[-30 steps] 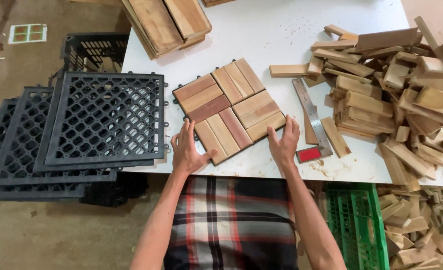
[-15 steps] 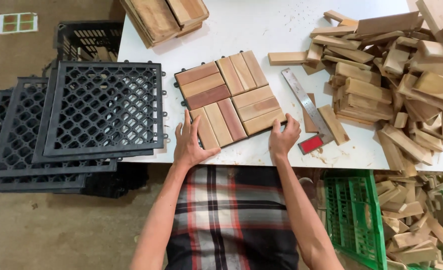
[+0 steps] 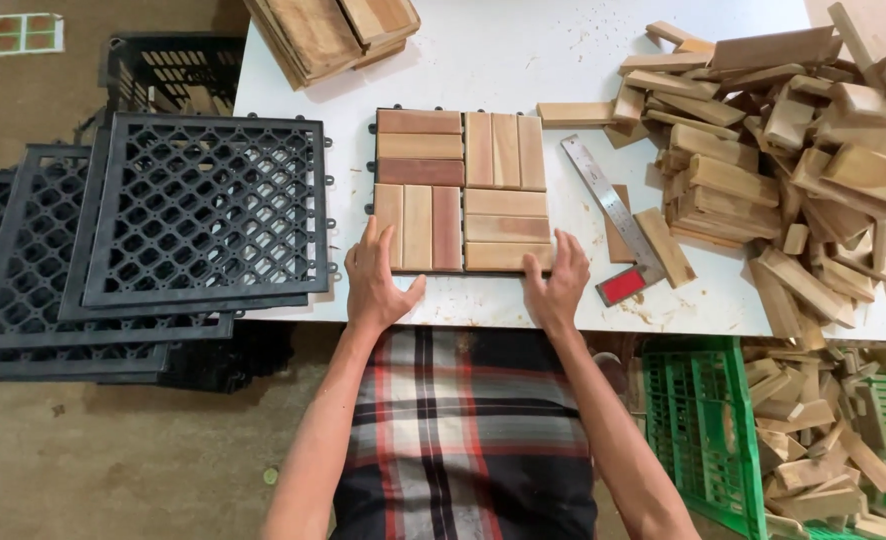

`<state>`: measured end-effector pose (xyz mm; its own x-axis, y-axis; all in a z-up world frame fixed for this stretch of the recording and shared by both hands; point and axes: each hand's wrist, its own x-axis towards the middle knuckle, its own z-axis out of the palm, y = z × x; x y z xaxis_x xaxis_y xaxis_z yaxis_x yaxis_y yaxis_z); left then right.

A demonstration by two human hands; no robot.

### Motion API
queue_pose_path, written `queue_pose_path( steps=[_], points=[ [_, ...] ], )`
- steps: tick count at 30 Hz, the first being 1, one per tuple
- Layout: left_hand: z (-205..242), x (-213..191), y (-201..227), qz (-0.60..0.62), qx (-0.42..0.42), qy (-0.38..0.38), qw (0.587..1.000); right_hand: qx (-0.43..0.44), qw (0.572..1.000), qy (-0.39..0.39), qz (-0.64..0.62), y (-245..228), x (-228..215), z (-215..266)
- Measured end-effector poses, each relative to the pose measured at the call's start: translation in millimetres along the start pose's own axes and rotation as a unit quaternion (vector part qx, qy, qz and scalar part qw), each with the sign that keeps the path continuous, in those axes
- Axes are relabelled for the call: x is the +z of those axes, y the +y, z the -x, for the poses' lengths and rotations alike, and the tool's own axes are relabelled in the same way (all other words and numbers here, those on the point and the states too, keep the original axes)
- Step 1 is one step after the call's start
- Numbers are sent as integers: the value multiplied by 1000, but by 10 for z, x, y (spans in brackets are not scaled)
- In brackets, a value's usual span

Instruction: Assembling decorative wooden floor tiles by placing wooden slats onto a plastic interlocking base and checking alignment with a square ruler.

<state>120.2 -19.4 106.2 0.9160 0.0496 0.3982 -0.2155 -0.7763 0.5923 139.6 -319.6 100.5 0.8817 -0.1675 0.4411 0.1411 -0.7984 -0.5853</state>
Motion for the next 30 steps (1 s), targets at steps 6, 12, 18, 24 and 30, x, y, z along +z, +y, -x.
queue_pose_path(
  steps=[6,12,18,24,30],
  points=[
    [-5,-26,34,-21,4,0,1000,-188,969,-26,160,-70,147,62],
    [-9,-18,9,-18,4,0,1000,-161,970,-19,182,-142,114,76],
    [1,-3,15,-12,-11,-2,1000,-116,981,-51,147,-195,50,76],
    [30,43,-25,-47,-36,27,998,-51,998,-15,46,329,111,-195],
    [21,19,26,-84,-84,48,992,-15,991,-52,121,514,250,-1211]
  ],
)
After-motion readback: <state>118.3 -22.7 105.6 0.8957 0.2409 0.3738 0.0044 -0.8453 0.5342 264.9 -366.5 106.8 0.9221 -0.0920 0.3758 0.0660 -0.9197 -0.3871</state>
